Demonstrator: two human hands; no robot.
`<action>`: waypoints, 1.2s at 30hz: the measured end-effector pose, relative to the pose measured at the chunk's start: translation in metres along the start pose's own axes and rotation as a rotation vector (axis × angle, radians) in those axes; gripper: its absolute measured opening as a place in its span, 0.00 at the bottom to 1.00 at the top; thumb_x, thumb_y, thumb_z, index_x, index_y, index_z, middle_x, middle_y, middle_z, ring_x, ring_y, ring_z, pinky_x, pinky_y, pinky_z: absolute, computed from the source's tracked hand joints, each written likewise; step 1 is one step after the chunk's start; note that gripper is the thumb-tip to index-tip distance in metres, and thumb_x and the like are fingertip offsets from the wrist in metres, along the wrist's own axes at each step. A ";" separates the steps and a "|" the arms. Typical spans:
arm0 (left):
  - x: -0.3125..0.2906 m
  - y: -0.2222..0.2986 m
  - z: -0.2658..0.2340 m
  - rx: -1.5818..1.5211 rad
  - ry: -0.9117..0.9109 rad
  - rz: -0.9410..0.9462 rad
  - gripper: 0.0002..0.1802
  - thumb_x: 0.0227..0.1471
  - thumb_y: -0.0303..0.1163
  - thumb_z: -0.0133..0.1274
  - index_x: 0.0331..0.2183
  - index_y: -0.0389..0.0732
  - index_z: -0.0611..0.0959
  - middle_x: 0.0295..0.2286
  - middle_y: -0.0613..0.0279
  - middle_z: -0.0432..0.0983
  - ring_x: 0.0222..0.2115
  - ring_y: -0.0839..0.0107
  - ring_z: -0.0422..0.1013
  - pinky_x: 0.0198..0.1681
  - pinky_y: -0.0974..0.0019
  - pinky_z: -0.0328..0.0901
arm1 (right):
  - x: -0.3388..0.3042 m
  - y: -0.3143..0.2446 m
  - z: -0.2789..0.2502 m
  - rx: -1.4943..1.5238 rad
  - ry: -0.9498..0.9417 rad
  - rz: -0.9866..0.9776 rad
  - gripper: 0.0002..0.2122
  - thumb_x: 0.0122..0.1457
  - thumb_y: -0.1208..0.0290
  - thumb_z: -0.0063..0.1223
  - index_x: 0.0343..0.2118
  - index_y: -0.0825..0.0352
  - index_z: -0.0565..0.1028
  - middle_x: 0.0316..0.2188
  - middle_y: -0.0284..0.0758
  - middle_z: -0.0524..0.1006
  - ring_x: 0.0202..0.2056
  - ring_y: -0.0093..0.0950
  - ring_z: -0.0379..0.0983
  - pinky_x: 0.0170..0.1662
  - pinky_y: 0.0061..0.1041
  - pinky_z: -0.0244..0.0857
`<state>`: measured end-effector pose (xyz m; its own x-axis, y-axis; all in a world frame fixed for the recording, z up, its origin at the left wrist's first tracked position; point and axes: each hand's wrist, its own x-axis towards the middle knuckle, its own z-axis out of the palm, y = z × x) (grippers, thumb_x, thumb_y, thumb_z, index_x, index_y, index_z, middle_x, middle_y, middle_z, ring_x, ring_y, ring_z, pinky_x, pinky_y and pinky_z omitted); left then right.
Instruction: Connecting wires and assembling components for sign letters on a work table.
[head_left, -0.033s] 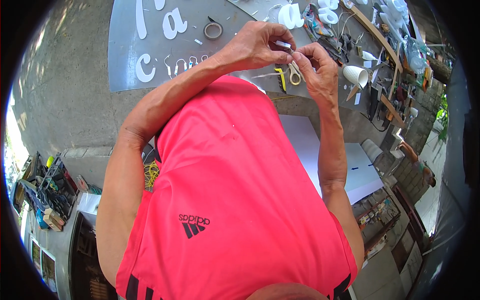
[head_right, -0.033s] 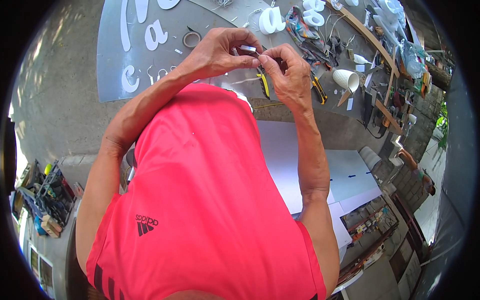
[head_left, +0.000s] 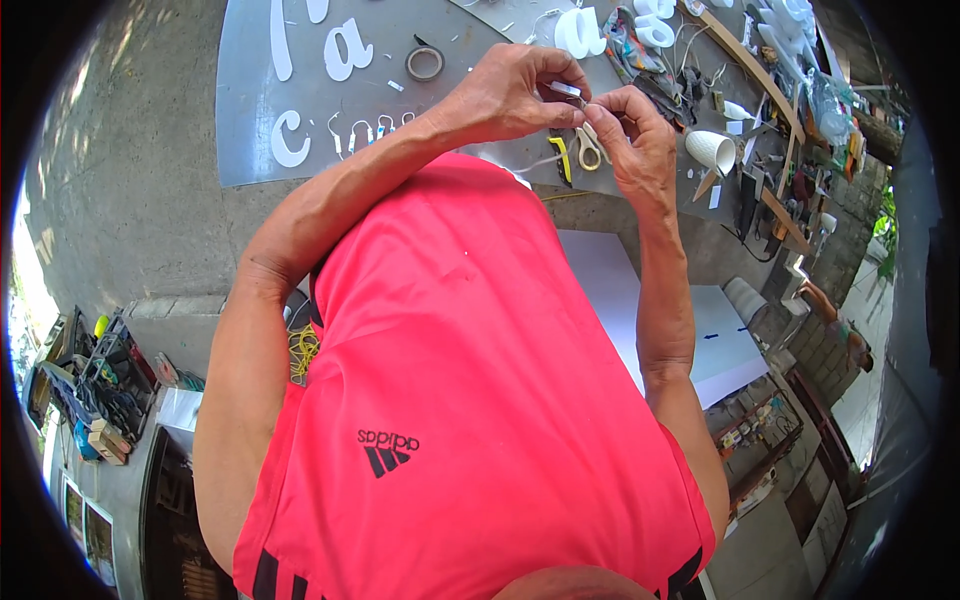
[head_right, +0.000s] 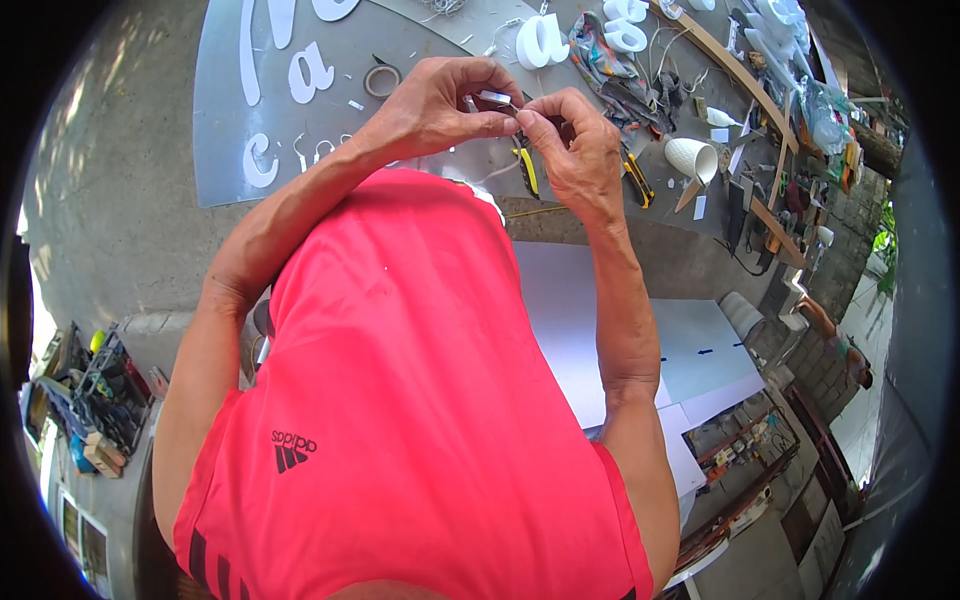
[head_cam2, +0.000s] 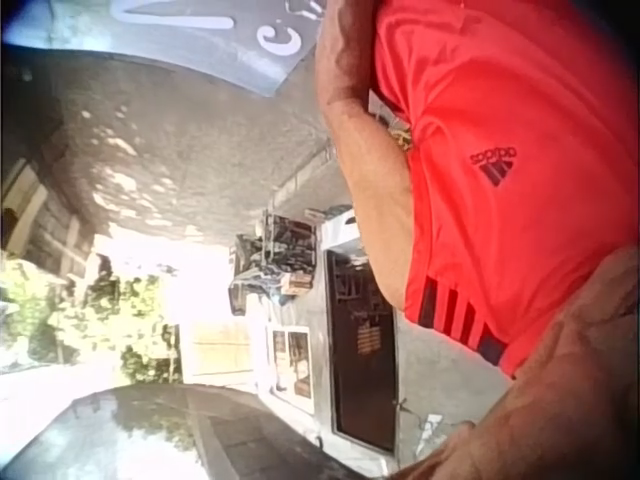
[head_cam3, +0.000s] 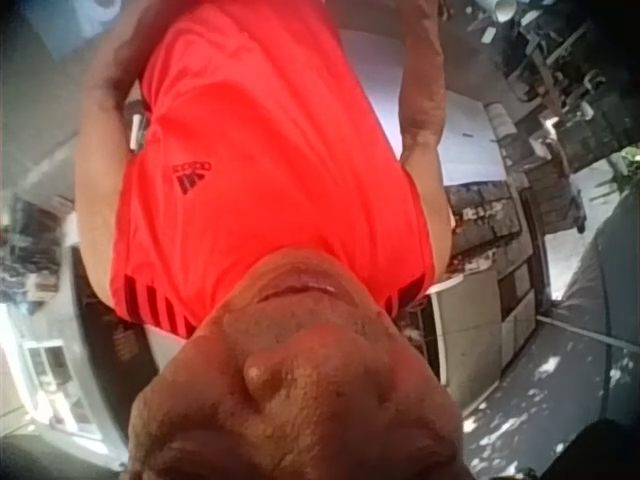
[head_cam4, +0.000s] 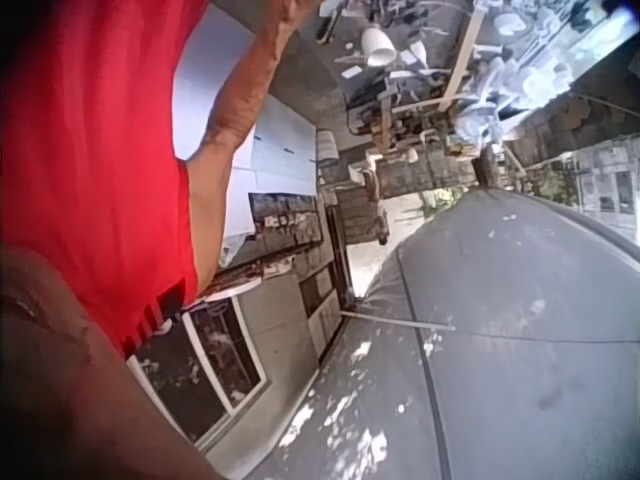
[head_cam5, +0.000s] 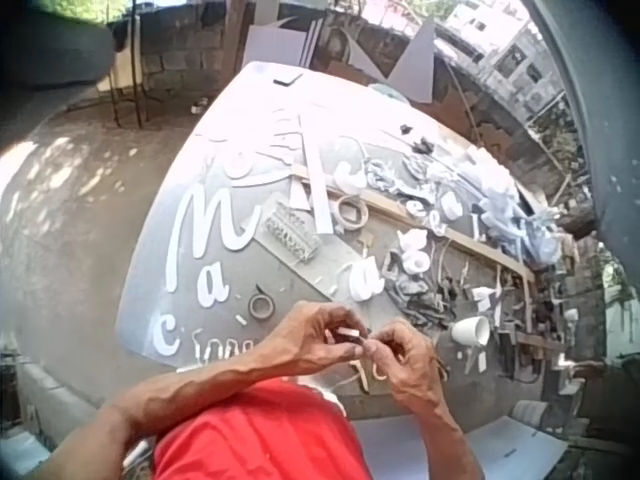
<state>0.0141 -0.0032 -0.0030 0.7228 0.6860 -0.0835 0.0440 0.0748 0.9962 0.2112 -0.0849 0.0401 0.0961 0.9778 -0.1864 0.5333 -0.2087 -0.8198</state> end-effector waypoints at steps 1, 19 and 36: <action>0.001 -0.003 0.001 0.003 -0.005 0.003 0.15 0.53 0.32 0.66 0.41 0.35 0.84 0.34 0.65 0.82 0.36 0.76 0.79 0.40 0.69 0.74 | -0.001 -0.001 -0.001 0.061 -0.017 0.071 0.09 0.62 0.67 0.62 0.34 0.69 0.80 0.25 0.28 0.78 0.27 0.15 0.71 0.30 0.18 0.64; 0.002 -0.010 0.007 0.231 0.132 0.396 0.07 0.52 0.24 0.64 0.36 0.37 0.86 0.29 0.59 0.82 0.26 0.74 0.76 0.29 0.70 0.69 | 0.005 0.009 -0.009 0.577 -0.217 0.343 0.11 0.60 0.65 0.65 0.34 0.70 0.80 0.24 0.26 0.76 0.22 0.11 0.62 0.24 0.13 0.52; -0.001 -0.007 -0.001 0.082 -0.046 0.020 0.07 0.55 0.28 0.60 0.36 0.36 0.86 0.28 0.65 0.81 0.29 0.80 0.73 0.34 0.70 0.69 | 0.011 0.018 -0.008 0.491 -0.352 0.357 0.11 0.66 0.64 0.57 0.36 0.68 0.80 0.26 0.25 0.77 0.22 0.09 0.63 0.23 0.12 0.53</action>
<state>0.0127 -0.0040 -0.0095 0.7549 0.6526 -0.0646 0.0843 0.0012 0.9964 0.2283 -0.0781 0.0276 -0.1281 0.8003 -0.5857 0.0702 -0.5818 -0.8103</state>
